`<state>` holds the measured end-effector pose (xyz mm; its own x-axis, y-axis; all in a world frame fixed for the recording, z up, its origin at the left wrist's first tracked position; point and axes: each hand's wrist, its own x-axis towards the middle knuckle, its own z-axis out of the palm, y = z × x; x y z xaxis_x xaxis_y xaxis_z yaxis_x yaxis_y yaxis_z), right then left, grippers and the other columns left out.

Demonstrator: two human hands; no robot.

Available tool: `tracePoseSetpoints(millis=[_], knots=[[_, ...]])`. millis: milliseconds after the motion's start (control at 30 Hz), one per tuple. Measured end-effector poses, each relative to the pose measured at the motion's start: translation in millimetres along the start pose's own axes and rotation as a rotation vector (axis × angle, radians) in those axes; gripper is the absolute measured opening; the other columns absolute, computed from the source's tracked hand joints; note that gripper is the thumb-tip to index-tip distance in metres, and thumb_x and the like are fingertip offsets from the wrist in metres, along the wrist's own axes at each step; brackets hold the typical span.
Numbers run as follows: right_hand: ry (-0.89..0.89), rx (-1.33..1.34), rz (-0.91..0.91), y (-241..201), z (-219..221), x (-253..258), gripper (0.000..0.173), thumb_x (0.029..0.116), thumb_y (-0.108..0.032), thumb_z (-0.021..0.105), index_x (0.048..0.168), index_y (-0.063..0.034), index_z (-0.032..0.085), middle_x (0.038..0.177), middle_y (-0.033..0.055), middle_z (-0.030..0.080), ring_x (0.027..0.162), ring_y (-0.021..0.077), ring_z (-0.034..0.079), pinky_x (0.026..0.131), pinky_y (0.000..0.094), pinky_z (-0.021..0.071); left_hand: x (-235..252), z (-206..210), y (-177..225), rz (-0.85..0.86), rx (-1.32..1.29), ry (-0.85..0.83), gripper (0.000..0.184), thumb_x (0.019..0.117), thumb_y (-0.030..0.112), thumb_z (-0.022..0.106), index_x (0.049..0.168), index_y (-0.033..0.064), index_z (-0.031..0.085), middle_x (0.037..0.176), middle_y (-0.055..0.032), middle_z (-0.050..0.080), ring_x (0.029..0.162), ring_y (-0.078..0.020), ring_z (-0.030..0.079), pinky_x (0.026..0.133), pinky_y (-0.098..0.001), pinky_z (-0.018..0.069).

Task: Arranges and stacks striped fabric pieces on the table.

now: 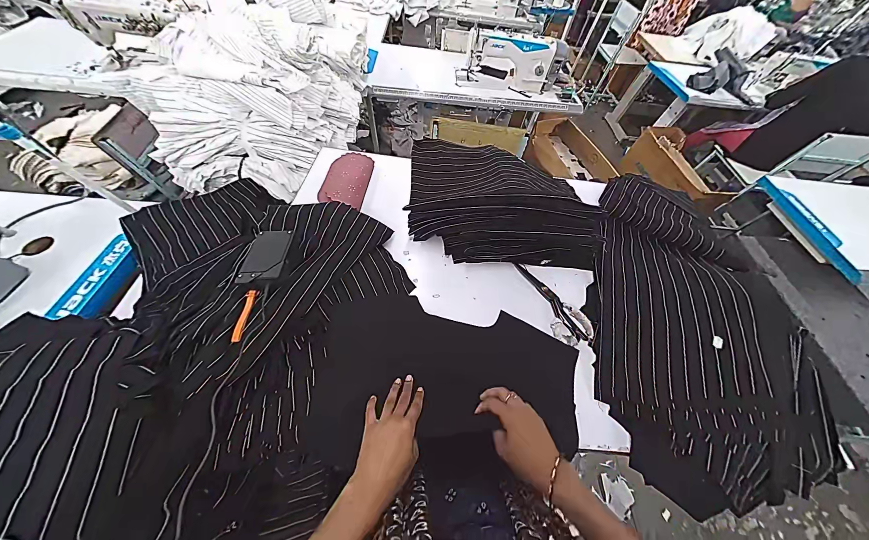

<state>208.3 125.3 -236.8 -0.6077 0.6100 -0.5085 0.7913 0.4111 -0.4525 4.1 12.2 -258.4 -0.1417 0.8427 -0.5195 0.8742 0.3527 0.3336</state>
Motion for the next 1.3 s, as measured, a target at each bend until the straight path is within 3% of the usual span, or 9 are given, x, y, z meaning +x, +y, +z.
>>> tracePoseSetpoints(millis=[100, 233, 400, 500, 600, 767, 967, 1167, 1300], knots=[[0.068, -0.064, 0.115, 11, -52, 22, 0.037, 0.0958, -0.003, 0.053, 0.127, -0.0118, 0.070, 0.134, 0.0130, 0.066, 0.124, 0.0307, 0.063, 0.102, 0.0526, 0.0499, 31, -56, 0, -0.057, -0.039, -0.010, 0.038, 0.1031, 0.010, 0.047, 0.138, 0.0074, 0.063, 0.137, -0.0174, 0.064, 0.130, -0.0359, 0.059, 0.111, -0.0581, 0.0396], [0.026, -0.134, 0.246, 34, -90, 71, 0.040, 0.1077, -0.028, 0.048, 0.140, -0.0068, 0.058, 0.135, 0.0197, 0.063, 0.127, 0.0362, 0.060, 0.104, 0.0562, 0.0467, 104, -101, -5, -0.098, 0.014, -0.058, 0.032, 0.1039, 0.015, 0.051, 0.131, 0.0026, 0.063, 0.129, -0.0236, 0.066, 0.125, -0.0416, 0.060, 0.106, -0.0612, 0.0427], [0.297, -0.099, 0.179, 66, -64, 108, 0.046, 0.1086, -0.039, 0.045, 0.129, -0.0008, 0.062, 0.110, 0.0226, 0.072, 0.107, 0.0396, 0.069, 0.095, 0.0557, 0.0498, 151, -125, -5, -0.109, -0.017, -0.092, 0.026, 0.1007, 0.014, 0.058, 0.123, 0.0036, 0.067, 0.131, -0.0201, 0.065, 0.128, -0.0380, 0.058, 0.108, -0.0608, 0.0396], [0.451, -0.115, 0.054, 83, -60, 124, 0.041, 0.1066, -0.034, 0.049, 0.111, 0.0021, 0.068, 0.088, 0.0218, 0.073, 0.088, 0.0408, 0.073, 0.081, 0.0558, 0.0535, 145, -104, 8, -0.044, -0.034, 0.138, 0.027, 0.1008, 0.008, 0.055, 0.123, 0.0001, 0.068, 0.135, -0.0253, 0.059, 0.131, -0.0429, 0.052, 0.110, -0.0622, 0.0345], [0.534, -0.107, -0.032, 90, -63, 137, 0.036, 0.1041, -0.028, 0.053, 0.102, 0.0036, 0.069, 0.078, 0.0205, 0.071, 0.076, 0.0406, 0.072, 0.071, 0.0567, 0.0545, 121, -41, 34, 0.271, -0.172, 0.492, 0.026, 0.0995, 0.011, 0.059, 0.119, -0.0007, 0.072, 0.119, -0.0268, 0.068, 0.114, -0.0462, 0.065, 0.101, -0.0627, 0.0474], [0.673, -0.125, -0.066, 94, -62, 149, 0.035, 0.1012, -0.029, 0.056, 0.094, 0.0029, 0.069, 0.064, 0.0160, 0.065, 0.061, 0.0360, 0.069, 0.058, 0.0522, 0.0529, 104, 42, 38, 0.390, -0.029, 0.573, 0.063, 0.1021, 0.044, 0.047, 0.151, 0.0055, 0.049, 0.157, -0.0070, 0.049, 0.144, -0.0243, 0.048, 0.116, -0.0584, 0.0339], [0.640, -0.112, 0.081, 89, -75, 162, 0.044, 0.1048, -0.038, 0.050, 0.105, 0.0018, 0.069, 0.072, 0.0176, 0.068, 0.070, 0.0371, 0.070, 0.064, 0.0538, 0.0537, 122, 30, 24, 0.285, 0.016, 0.580, 0.071, 0.1036, 0.055, 0.037, 0.157, 0.0084, 0.041, 0.163, -0.0044, 0.041, 0.149, -0.0244, 0.040, 0.119, -0.0608, 0.0249], [0.570, 0.007, -0.173, 44, -30, 120, 0.037, 0.1042, -0.024, 0.053, 0.128, 0.0008, 0.067, 0.132, 0.0186, 0.067, 0.129, 0.0349, 0.061, 0.111, 0.0500, 0.0468, 121, 28, 2, 0.240, -0.039, 0.607, 0.072, 0.1034, 0.056, 0.034, 0.157, 0.0082, 0.041, 0.162, -0.0084, 0.042, 0.150, -0.0303, 0.039, 0.119, -0.0662, 0.0225], [0.321, -0.117, -0.331, 26, 42, 41, 0.061, 0.1070, -0.043, 0.042, 0.153, -0.0036, 0.047, 0.161, 0.0105, 0.043, 0.150, 0.0264, 0.039, 0.122, 0.0524, 0.0303, 118, 27, -10, 0.218, -0.029, 0.591, 0.076, 0.1032, 0.059, 0.029, 0.158, 0.0074, 0.038, 0.163, -0.0094, 0.039, 0.151, -0.0315, 0.036, 0.120, -0.0661, 0.0191]])
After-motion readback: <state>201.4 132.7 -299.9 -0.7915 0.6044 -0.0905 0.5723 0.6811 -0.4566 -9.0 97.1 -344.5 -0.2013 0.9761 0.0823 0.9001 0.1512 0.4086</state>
